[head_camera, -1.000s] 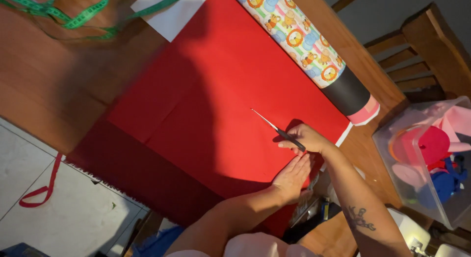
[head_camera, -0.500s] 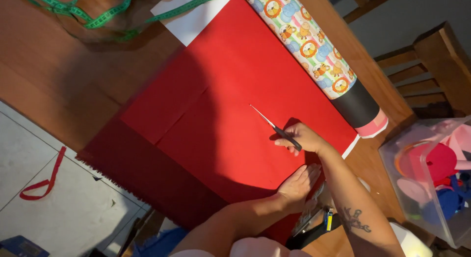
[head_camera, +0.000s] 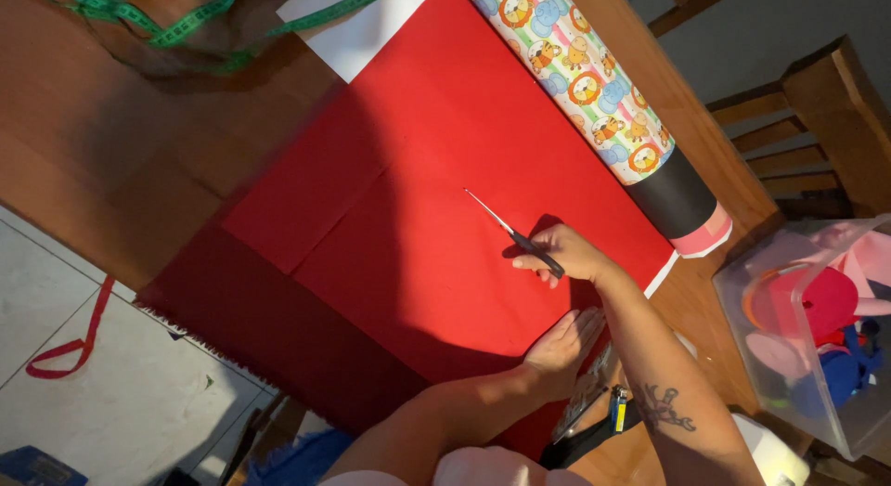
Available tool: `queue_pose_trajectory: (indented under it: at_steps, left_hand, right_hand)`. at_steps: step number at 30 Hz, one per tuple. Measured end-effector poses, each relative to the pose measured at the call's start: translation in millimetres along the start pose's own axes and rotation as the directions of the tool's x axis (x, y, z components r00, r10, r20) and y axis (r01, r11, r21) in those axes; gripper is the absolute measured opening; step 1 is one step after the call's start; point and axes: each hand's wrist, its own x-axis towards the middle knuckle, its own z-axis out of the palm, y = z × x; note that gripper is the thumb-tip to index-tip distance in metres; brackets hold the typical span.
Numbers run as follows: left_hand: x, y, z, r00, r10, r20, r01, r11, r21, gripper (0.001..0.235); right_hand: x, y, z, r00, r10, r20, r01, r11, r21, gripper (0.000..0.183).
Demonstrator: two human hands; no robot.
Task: Measure and cut red fabric using a measuring tape, pen, and scissors on a work table.
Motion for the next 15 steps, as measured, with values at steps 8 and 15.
queue_pose_trajectory:
  at_steps: [8, 15]
  left_hand:
    - [1.7, 0.0, -0.2, 1.000, 0.004, -0.010, -0.004, 0.997, -0.073, 0.095]
    - [-0.2, -1.6, 3.5, 0.999, -0.016, -0.052, 0.009, 0.991, -0.132, 0.094]
  right_hand:
    - [13.8, 3.6, 2.8, 1.000, -0.017, 0.004, 0.016, 0.999, 0.044, 0.036]
    - [12.7, -4.4, 3.1, 0.999, -0.037, -0.002, 0.037, 0.999, 0.017, 0.036]
